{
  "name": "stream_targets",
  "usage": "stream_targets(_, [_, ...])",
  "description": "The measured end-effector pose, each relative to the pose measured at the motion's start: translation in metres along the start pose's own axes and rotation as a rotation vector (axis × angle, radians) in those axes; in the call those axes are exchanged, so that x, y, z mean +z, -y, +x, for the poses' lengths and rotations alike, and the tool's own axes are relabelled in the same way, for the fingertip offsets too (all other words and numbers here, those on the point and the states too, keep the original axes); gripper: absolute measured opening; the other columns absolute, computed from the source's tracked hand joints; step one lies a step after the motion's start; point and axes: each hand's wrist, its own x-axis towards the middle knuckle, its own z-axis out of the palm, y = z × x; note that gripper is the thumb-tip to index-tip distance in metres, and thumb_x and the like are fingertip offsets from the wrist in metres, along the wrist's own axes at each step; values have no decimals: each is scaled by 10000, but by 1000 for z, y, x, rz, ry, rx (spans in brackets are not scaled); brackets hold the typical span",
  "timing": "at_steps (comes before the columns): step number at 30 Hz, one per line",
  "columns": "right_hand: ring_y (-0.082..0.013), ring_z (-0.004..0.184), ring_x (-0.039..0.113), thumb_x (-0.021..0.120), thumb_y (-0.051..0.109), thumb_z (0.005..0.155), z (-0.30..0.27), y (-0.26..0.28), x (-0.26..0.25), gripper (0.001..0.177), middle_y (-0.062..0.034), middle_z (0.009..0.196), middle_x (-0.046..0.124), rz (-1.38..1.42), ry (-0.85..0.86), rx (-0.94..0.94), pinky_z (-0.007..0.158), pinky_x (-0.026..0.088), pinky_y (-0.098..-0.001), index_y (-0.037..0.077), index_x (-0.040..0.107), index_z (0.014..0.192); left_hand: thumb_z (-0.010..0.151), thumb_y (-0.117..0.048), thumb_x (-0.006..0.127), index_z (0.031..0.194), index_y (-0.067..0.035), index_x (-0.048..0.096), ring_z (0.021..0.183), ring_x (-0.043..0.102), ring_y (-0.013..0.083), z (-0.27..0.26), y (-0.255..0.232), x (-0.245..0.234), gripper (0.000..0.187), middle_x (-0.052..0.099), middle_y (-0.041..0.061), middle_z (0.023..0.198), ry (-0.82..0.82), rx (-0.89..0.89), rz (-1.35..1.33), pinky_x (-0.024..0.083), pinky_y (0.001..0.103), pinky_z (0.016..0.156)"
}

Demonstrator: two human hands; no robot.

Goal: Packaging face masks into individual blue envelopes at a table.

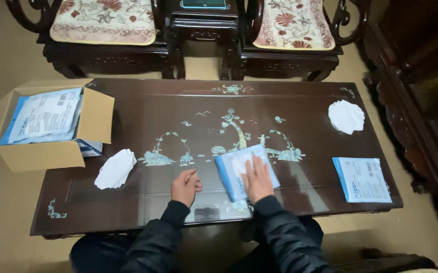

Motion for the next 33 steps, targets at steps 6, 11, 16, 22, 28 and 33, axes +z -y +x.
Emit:
stream_targets(6, [-411, 1469, 443, 588, 307, 1003, -20, -118, 31, 523, -234, 1557, 489, -124, -174, 107, 1179, 368, -591, 101, 543, 1482, 1002, -111, 663, 1221, 47, 675, 671, 767, 269, 4, 7, -1, 271, 763, 254, 912, -18, -30, 20, 703, 343, 626])
stream_targets(11, [-379, 1512, 404, 513, 331, 1046, -37, -161, 40, 513, -192, 1600, 470, -91, -158, 183, 1222, 331, -570, 124, 538, 1515, 1002, -113, 668, 1238, 28, 673, 729, 763, 271, 14, 30, 0, 275, 748, 266, 974, -1, -21, -16, 700, 350, 638])
stream_targets(16, [-315, 1556, 369, 425, 346, 1117, -41, -165, 50, 498, -135, 1662, 432, -69, -142, 179, 1283, 264, -505, 180, 495, 1581, 1007, -150, 679, 1208, -53, 711, 718, 737, 184, 16, 0, -48, 226, 760, 176, 935, -98, 69, 146, 670, 320, 590])
stream_targets(22, [-327, 1597, 295, 347, 445, 1148, -37, -149, 24, 546, -134, 1701, 389, 29, -46, 281, 1319, 208, -517, 152, 500, 1582, 976, -265, 744, 1081, -196, 781, 1073, 704, 236, 47, -32, -181, 131, 766, 33, 1075, -777, 774, 786, 558, 365, 985])
stream_targets(28, [-287, 1616, 224, 270, 527, 1152, -36, -144, 18, 584, -82, 1728, 317, 38, 13, 334, 1339, 145, -495, 202, 431, 1610, 956, -410, 717, 1383, -217, 661, 1263, 605, 302, 45, -35, -235, 472, 641, 34, 1395, -565, 267, 1091, 499, 474, 1072])
stream_targets(33, [-255, 1616, 193, 210, 548, 1160, -31, -141, 9, 597, -58, 1737, 284, 32, 114, 393, 1337, 127, -465, 226, 404, 1624, 937, -526, 697, 1349, -291, 666, 1241, 574, 199, 44, -29, -233, 475, 640, -80, 1308, -637, 246, 1238, 468, 391, 1020])
